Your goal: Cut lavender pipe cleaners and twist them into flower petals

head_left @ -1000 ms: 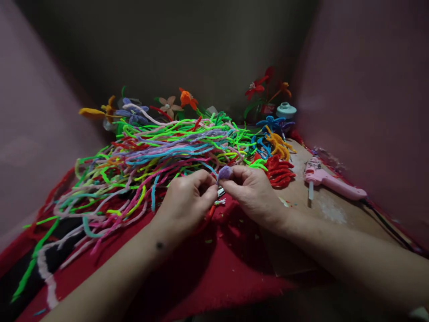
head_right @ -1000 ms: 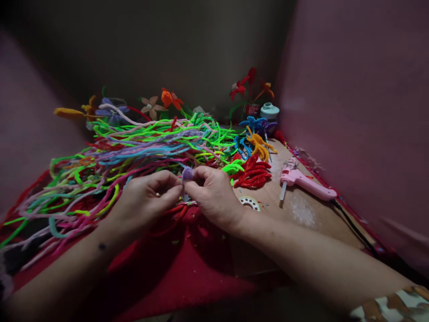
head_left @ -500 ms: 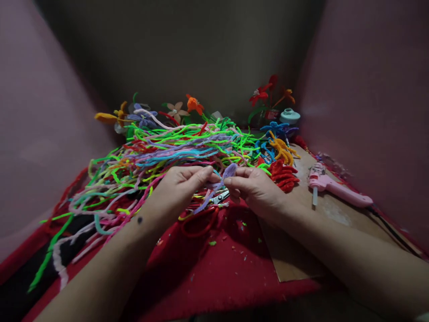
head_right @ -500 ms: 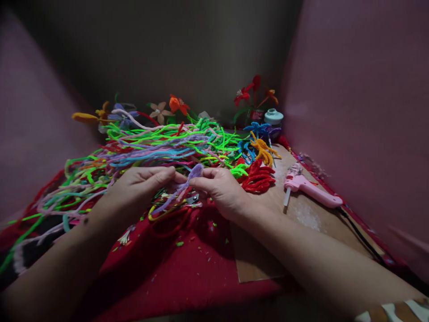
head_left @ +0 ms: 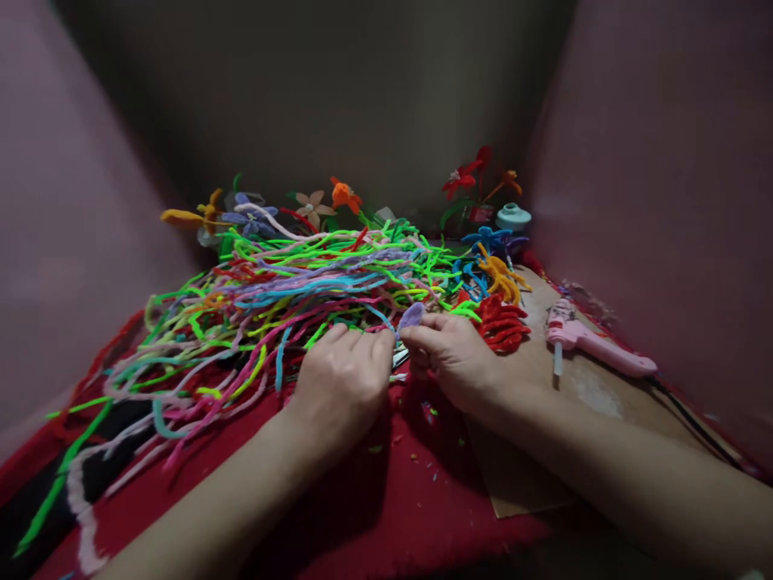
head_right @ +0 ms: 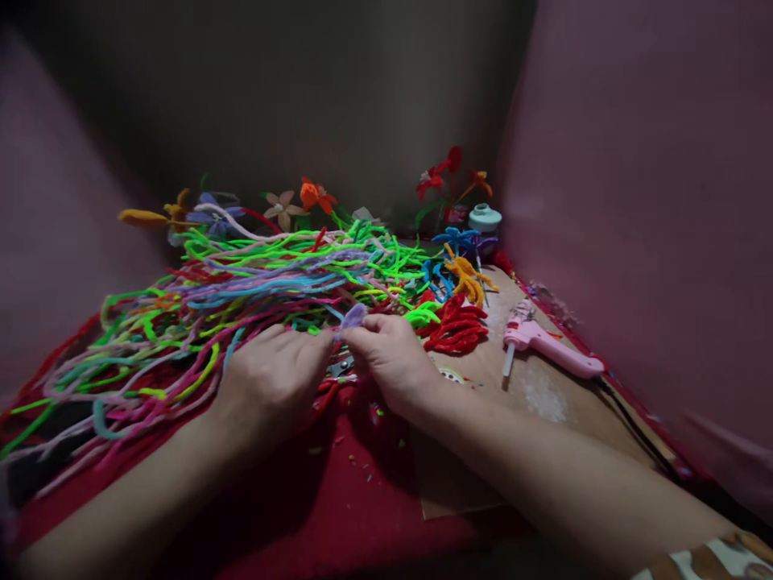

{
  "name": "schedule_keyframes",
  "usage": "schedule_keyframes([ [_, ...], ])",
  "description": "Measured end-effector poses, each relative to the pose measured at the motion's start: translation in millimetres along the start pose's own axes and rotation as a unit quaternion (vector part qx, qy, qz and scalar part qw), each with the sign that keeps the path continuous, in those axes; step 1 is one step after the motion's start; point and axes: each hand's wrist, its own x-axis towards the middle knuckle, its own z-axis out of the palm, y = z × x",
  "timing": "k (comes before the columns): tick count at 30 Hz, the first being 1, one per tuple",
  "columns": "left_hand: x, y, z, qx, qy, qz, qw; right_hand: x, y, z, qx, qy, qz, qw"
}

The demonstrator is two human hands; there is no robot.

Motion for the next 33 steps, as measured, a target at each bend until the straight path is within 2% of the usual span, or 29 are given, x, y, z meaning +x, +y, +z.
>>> schedule_keyframes([
  [1, -1, 1, 3.3, 0.042, 0.019, 0.019, 0.999, 1, 2, 0, 0.032, -0.002, 0.014, 0.999],
  [3, 0, 1, 6.0, 0.026, 0.03, 0.022, 0.999, 4, 4, -2, 0.051, -0.006, 0.018, 0.999],
  [5, 2, -2, 2.9, -0.115, -0.006, -0.034, 0.993, 5, 3, -4, 0.039, -0.019, 0.0, 0.999],
  [6, 4, -4, -0.1, -0.219, -0.049, -0.084, 0.971, 5, 2, -5, 0.026, -0.028, -0.013, 0.999],
  [8, 8, -9, -6.1, -0.41, -0.137, -0.152, 0.889, 3, -2, -6, 0.002, -0.049, -0.043, 0.998],
  [9, 9, -11, -7.9, -0.472, -0.169, -0.175, 0.848, 2, -3, -6, -0.007, -0.055, -0.056, 0.997],
  [10, 10, -13, -8.5, -0.508, -0.187, -0.184, 0.82, 2, -4, -6, -0.01, -0.056, -0.065, 0.996],
  [11, 10, -13, -7.5, -0.514, -0.194, -0.188, 0.814, 1, -4, -5, -0.008, -0.054, -0.068, 0.996],
  [12, 9, -13, -5.3, -0.489, -0.183, -0.184, 0.833, 1, -3, -5, -0.001, -0.048, -0.067, 0.997],
  [13, 8, -11, -1.9, -0.436, -0.15, -0.169, 0.871, 2, -1, -4, 0.011, -0.038, -0.06, 0.997],
  [15, 3, -7, 6.0, -0.269, -0.038, -0.108, 0.956, 4, 5, -4, 0.044, -0.019, -0.035, 0.998],
  [16, 1, -4, 9.6, -0.178, 0.025, -0.065, 0.982, 4, 7, -4, 0.059, -0.012, -0.022, 0.998],
  [17, -1, -2, 12.2, -0.11, 0.05, -0.036, 0.992, 4, 8, -4, 0.066, -0.01, -0.011, 0.998],
  [19, -4, 1, 13.7, -0.079, 0.031, -0.012, 0.996, 4, 9, -5, 0.058, -0.014, -0.022, 0.998],
  [22, -4, 3, 8.8, -0.146, 0.007, -0.008, 0.989, 2, 5, -6, 0.026, -0.057, -0.045, 0.997],
  [24, -5, 4, 7.0, -0.143, 0.009, -0.012, 0.99, -1, 2, -5, 0.01, -0.054, -0.045, 0.997],
  [26, -7, 7, 10.6, -0.047, 0.032, 0.006, 0.998, -3, 1, -3, 0.02, -0.03, -0.03, 0.999],
  [28, -10, 11, 19.3, 0.112, 0.06, 0.056, 0.99, -5, 1, -1, 0.059, -0.006, 0.013, 0.998],
  [31, -15, 15, 33.2, 0.168, 0.066, 0.093, 0.979, -5, 1, 3, 0.126, 0.019, 0.089, 0.988],
  [33, -16, 16, 37.3, 0.171, 0.066, 0.091, 0.979, -4, 1, 4, 0.144, 0.023, 0.106, 0.984],
])
